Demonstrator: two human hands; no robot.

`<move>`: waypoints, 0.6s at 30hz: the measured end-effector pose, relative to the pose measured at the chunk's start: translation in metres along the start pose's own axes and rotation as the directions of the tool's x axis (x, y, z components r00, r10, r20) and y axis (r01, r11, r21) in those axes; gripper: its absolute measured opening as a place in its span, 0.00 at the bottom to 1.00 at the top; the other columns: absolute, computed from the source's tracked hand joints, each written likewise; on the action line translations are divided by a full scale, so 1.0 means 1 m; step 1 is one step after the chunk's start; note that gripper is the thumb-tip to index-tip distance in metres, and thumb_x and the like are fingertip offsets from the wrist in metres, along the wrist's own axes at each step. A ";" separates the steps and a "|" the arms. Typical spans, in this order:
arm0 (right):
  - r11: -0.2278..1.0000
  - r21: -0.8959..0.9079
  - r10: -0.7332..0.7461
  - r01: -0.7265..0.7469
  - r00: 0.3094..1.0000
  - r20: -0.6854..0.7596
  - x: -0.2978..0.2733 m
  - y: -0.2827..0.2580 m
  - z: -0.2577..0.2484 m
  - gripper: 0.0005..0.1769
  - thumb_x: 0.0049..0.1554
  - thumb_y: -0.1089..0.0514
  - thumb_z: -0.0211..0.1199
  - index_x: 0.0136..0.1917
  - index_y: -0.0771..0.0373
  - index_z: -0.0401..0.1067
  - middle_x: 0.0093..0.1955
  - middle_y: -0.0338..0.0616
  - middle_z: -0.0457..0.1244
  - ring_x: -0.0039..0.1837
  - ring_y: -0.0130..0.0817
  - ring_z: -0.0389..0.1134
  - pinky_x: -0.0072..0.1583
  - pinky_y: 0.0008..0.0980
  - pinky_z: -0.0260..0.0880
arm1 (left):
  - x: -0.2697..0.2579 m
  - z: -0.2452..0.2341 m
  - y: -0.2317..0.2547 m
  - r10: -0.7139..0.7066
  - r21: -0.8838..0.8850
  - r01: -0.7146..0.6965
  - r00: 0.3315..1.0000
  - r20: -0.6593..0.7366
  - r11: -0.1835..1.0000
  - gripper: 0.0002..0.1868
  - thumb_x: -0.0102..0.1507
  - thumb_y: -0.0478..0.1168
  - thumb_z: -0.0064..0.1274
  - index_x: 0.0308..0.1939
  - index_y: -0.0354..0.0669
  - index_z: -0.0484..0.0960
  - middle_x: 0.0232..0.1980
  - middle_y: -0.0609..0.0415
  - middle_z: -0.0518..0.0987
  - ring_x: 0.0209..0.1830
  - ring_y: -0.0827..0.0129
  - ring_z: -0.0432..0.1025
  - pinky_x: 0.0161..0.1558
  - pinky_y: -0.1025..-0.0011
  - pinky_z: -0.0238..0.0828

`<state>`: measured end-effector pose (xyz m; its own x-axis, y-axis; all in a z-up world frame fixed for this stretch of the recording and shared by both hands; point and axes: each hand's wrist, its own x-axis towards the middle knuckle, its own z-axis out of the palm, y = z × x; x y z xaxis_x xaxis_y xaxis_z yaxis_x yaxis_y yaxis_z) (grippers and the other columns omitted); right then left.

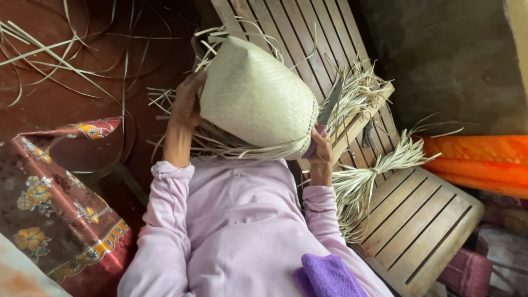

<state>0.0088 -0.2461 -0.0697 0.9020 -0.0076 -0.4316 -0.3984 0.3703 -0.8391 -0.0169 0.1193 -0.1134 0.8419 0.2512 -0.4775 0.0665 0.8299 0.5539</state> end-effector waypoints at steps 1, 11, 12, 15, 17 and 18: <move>1.000 -0.003 -0.003 0.003 1.000 0.004 0.011 0.003 -0.012 0.17 0.51 0.61 0.72 0.54 0.63 0.74 0.44 0.52 0.70 0.45 0.46 0.75 0.51 0.44 0.78 | -0.016 0.016 0.013 0.004 -0.004 -0.004 1.000 0.002 1.000 0.31 0.60 0.49 0.69 0.63 0.42 0.75 0.60 0.39 0.74 0.56 0.55 0.71 0.55 0.53 0.70; 0.999 -0.013 -0.032 0.031 0.988 -0.151 0.079 0.022 -0.020 0.18 0.55 0.59 0.67 0.59 0.65 0.75 0.51 0.56 0.69 0.51 0.48 0.73 0.56 0.47 0.75 | -0.102 0.102 0.062 0.388 0.358 -0.483 0.869 0.308 0.799 0.28 0.55 0.36 0.68 0.59 0.41 0.77 0.54 0.52 0.74 0.50 0.71 0.70 0.54 0.71 0.72; 0.998 -0.028 0.046 -0.051 0.987 -0.157 0.098 0.033 -0.034 0.21 0.56 0.54 0.67 0.61 0.63 0.75 0.57 0.56 0.69 0.58 0.49 0.72 0.61 0.51 0.72 | -0.102 0.102 0.060 0.418 0.384 -0.522 0.849 0.324 0.761 0.27 0.55 0.38 0.68 0.57 0.40 0.78 0.54 0.53 0.74 0.52 0.70 0.70 0.56 0.71 0.71; 0.999 -0.008 0.037 -0.039 0.986 -0.160 0.072 0.012 -0.011 0.21 0.56 0.54 0.67 0.61 0.63 0.75 0.57 0.55 0.68 0.58 0.49 0.72 0.61 0.51 0.72 | -0.114 0.111 0.063 0.436 0.422 -0.549 0.834 0.339 0.722 0.22 0.59 0.40 0.66 0.56 0.42 0.80 0.54 0.55 0.73 0.50 0.74 0.68 0.55 0.76 0.69; 1.000 0.010 0.029 -0.028 0.986 -0.166 0.066 0.006 -0.010 0.21 0.57 0.54 0.66 0.62 0.63 0.74 0.58 0.55 0.68 0.59 0.49 0.71 0.61 0.51 0.72 | -0.116 0.113 0.062 0.440 0.452 -0.559 0.828 0.347 0.695 0.22 0.59 0.42 0.66 0.56 0.43 0.80 0.53 0.57 0.73 0.49 0.75 0.68 0.52 0.77 0.70; 1.000 0.018 0.025 -0.022 0.985 -0.170 0.063 0.003 -0.010 0.21 0.57 0.54 0.66 0.62 0.63 0.74 0.58 0.55 0.68 0.59 0.48 0.71 0.61 0.50 0.72 | -0.116 0.114 0.061 0.445 0.481 -0.568 0.823 0.353 0.668 0.22 0.59 0.43 0.66 0.55 0.45 0.81 0.52 0.58 0.73 0.47 0.76 0.68 0.50 0.79 0.70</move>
<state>0.0626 -0.2548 -0.1029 0.8504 -0.1562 -0.5025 -0.4152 0.3874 -0.8231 -0.0499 0.0843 0.0537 0.9114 0.4006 0.0943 -0.1759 0.1722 0.9692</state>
